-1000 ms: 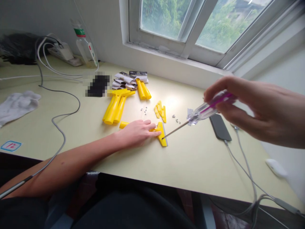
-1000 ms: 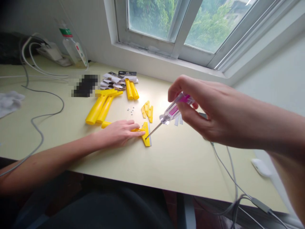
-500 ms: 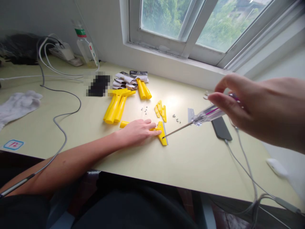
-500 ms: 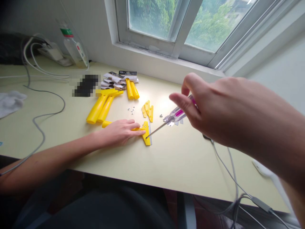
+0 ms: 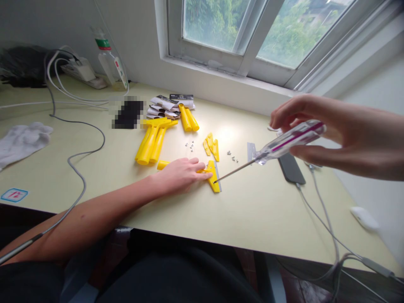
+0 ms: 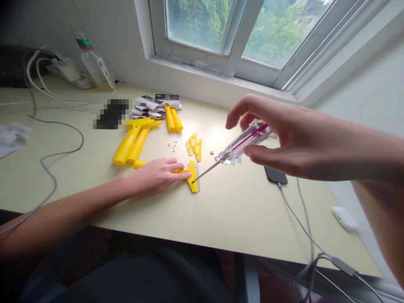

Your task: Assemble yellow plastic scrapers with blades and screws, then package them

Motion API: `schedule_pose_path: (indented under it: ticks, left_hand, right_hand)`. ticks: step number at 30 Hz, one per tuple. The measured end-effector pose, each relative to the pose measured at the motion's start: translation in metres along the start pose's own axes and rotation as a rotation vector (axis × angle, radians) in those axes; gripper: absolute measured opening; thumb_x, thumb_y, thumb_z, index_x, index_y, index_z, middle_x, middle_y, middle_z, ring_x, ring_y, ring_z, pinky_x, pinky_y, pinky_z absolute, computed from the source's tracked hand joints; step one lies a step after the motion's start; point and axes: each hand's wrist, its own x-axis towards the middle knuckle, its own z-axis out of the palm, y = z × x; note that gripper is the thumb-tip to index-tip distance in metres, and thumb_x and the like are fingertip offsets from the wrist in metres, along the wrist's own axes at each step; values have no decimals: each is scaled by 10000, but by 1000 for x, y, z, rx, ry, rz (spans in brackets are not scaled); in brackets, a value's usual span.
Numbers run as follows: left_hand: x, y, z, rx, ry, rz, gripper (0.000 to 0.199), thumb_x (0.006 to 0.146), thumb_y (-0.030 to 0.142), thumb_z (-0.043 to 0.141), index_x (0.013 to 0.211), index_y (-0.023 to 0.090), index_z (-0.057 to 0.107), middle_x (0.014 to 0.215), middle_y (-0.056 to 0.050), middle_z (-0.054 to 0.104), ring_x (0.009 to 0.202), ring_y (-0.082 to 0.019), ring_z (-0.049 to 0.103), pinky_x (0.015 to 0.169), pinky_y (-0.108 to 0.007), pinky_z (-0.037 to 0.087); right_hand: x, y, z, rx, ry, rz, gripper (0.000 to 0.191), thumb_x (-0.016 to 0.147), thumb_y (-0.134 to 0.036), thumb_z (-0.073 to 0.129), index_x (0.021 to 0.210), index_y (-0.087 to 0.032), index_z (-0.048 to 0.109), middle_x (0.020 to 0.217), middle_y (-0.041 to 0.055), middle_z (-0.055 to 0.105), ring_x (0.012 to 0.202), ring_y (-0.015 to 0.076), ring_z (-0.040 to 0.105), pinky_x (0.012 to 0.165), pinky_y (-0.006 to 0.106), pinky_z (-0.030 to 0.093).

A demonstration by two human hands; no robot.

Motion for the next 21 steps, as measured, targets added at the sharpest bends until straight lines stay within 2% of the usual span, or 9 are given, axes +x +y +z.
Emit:
schedule_pose_path:
  ticks: [1, 3, 5, 6, 8, 11, 13, 17, 21]
  left_hand:
    - [0, 0, 0, 1, -1, 0, 450, 885, 111, 480, 1297, 276, 559, 1007, -55, 629, 841, -191, 517, 641, -296, 390]
    - [0, 0, 0, 2, -2, 1, 444, 891, 114, 477, 1297, 272, 560, 1008, -57, 628, 845, -192, 518, 648, -300, 396]
    - [0, 0, 0, 1, -2, 2, 440, 895, 118, 477, 1299, 269, 560, 1012, -60, 626, 848, -192, 520, 658, -302, 403]
    - [0, 0, 0, 1, -5, 1, 439, 896, 119, 475, 1301, 268, 559, 1016, -62, 626, 850, -191, 520, 664, -302, 406]
    - [0, 1, 0, -1, -14, -2, 439, 901, 121, 470, 1305, 268, 557, 1021, -62, 626, 850, -190, 519, 671, -301, 408]
    - [-1, 1, 0, -4, -17, -6, 444, 905, 118, 466, 1312, 272, 553, 1028, -61, 626, 858, -189, 517, 679, -298, 409]
    - [-1, 1, -1, -7, -14, -7, 452, 904, 111, 463, 1317, 273, 548, 1036, -62, 624, 865, -188, 517, 685, -297, 409]
    - [-2, -2, -2, -6, -10, -15, 445, 910, 111, 457, 1316, 268, 546, 1041, -65, 620, 879, -190, 520, 698, -301, 413]
    - [-3, -4, -2, -4, -14, -23, 426, 918, 123, 456, 1309, 262, 552, 1028, -67, 621, 887, -193, 528, 706, -303, 424]
  right_hand:
    - [2, -4, 1, 24, -76, -35, 412, 742, -597, 693, 1022, -296, 673, 894, 21, 706, 621, 163, 634, 430, 266, 487]
    - [4, -11, 6, -100, -97, -54, 332, 886, -567, 524, 1005, -278, 635, 747, 19, 668, 511, 131, 580, 352, 236, 401]
    - [5, -15, 11, -249, 55, -13, 317, 903, -556, 503, 936, -258, 609, 559, -10, 570, 379, 98, 467, 292, 224, 281]
    - [5, -15, 12, -263, 89, -7, 306, 881, -553, 543, 936, -257, 601, 549, -18, 561, 373, 96, 464, 289, 222, 276]
    - [3, -15, 13, -115, 77, -35, 343, 807, -547, 655, 995, -266, 598, 679, -3, 637, 494, 130, 585, 332, 233, 387]
    - [-1, -16, 11, 125, 61, -72, 404, 728, -504, 762, 1028, -259, 647, 872, 23, 699, 731, 184, 680, 552, 296, 565]
    - [-5, -16, 11, 145, 169, -50, 315, 753, -434, 766, 993, -240, 699, 871, 27, 712, 740, 171, 678, 657, 321, 580]
    - [-9, -8, 19, 201, 454, -29, 240, 798, -325, 743, 1018, -228, 737, 901, 37, 718, 793, 157, 673, 708, 329, 565]
    - [-5, 0, 27, 261, 513, -17, 234, 801, -273, 741, 1032, -232, 742, 875, 23, 715, 801, 167, 668, 732, 365, 574]
